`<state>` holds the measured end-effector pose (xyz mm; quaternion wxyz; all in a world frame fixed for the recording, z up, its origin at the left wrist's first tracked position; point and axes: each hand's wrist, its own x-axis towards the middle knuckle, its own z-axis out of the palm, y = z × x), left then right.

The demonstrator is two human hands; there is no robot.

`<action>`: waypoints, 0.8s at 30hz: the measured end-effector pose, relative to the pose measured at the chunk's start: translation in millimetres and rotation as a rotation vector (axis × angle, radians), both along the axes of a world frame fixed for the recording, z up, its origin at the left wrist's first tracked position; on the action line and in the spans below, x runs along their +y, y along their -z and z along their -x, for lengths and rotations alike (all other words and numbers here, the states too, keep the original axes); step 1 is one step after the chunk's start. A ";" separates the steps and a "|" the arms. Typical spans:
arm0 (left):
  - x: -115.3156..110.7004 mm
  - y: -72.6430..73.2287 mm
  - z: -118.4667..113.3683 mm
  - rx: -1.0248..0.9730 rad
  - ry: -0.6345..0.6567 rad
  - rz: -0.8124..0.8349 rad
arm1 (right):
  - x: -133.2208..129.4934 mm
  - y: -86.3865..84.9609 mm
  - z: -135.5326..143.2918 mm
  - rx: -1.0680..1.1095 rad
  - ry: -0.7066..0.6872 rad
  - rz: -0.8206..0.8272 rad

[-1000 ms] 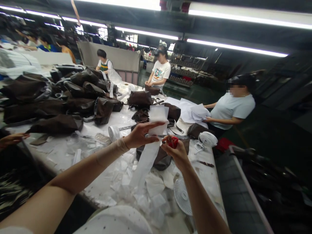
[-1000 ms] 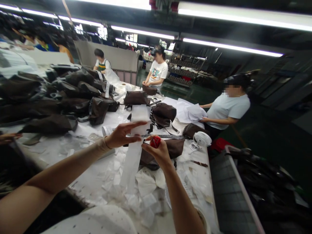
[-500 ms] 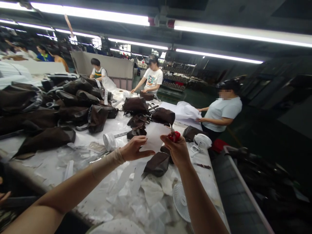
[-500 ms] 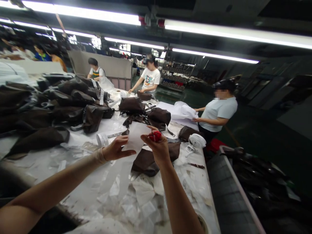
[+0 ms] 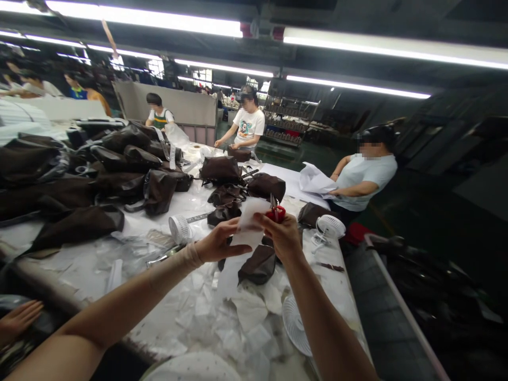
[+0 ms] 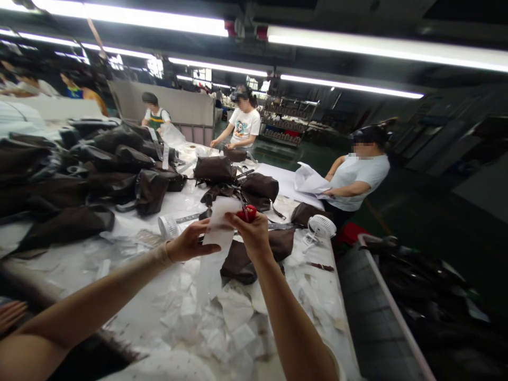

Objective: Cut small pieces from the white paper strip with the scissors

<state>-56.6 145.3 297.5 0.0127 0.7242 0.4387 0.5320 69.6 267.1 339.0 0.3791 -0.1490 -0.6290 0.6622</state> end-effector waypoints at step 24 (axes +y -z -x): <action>1.3 -11.7 4.9 -0.234 -0.095 0.114 | 21.0 2.9 -17.6 -0.067 -0.076 -0.058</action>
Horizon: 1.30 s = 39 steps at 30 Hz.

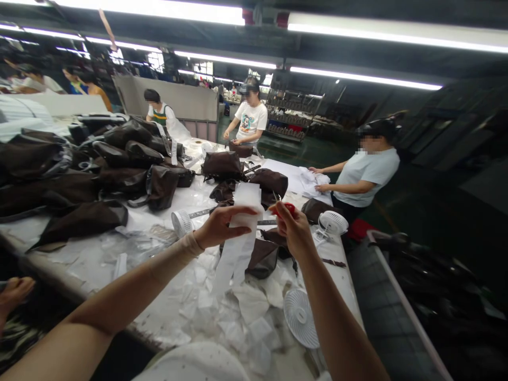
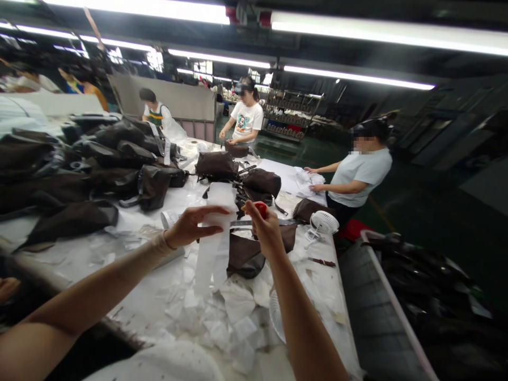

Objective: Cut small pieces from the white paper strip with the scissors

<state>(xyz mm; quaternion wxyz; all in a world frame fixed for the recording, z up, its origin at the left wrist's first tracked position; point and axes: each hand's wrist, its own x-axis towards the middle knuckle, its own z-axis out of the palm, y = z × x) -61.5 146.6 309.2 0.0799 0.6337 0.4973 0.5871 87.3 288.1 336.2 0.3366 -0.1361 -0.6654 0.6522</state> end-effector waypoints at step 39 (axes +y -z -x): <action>0.8 -8.3 -1.3 0.029 0.152 -0.015 | 11.0 -6.9 -26.9 -0.517 -0.361 -0.391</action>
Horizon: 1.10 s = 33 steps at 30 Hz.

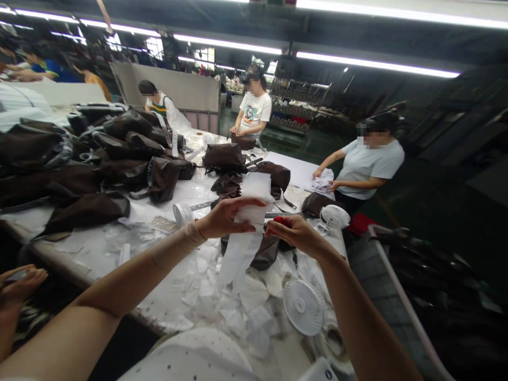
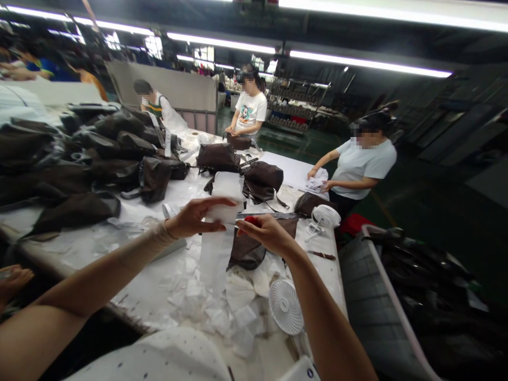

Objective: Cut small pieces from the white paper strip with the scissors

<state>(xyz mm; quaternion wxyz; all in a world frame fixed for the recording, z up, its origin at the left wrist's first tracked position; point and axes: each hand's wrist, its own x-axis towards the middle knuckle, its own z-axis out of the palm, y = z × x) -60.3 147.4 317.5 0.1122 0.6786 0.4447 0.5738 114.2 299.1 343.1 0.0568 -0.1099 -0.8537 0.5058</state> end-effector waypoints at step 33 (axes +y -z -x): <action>4.2 -2.7 -10.0 -0.015 0.062 0.011 | -16.8 -4.8 13.4 0.076 -0.031 -0.156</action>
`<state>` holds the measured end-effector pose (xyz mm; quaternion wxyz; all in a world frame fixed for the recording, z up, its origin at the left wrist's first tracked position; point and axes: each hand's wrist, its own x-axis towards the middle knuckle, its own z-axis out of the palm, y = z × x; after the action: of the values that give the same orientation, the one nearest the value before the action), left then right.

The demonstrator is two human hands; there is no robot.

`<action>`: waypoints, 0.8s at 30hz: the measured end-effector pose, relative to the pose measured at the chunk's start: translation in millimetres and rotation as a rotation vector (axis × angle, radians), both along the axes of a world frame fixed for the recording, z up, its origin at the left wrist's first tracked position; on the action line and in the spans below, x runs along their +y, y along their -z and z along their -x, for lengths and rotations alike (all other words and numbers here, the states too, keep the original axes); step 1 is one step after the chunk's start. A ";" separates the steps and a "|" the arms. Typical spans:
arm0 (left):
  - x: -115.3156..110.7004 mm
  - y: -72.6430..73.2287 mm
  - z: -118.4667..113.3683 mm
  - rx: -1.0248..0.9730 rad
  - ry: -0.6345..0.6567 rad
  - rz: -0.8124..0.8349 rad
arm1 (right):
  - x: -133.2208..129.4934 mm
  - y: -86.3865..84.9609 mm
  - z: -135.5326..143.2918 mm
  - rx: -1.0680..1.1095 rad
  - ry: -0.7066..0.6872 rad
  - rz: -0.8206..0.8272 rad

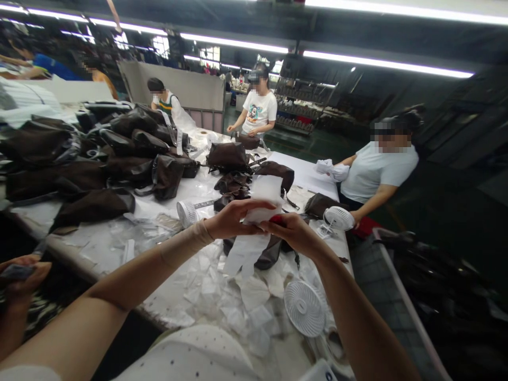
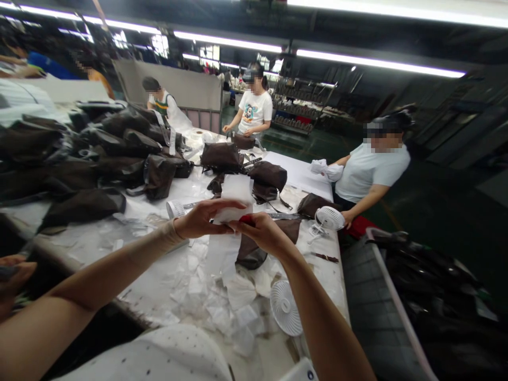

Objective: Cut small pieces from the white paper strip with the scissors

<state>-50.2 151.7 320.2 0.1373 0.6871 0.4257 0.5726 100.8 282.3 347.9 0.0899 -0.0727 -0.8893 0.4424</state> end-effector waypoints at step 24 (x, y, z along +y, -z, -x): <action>-7.3 6.5 12.0 -0.053 -0.098 0.002 | 9.5 15.5 -12.8 0.101 0.078 0.167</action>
<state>-62.2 144.4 313.6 0.1210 0.6501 0.4555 0.5961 113.6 291.8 332.4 0.1456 -0.0923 -0.8401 0.5144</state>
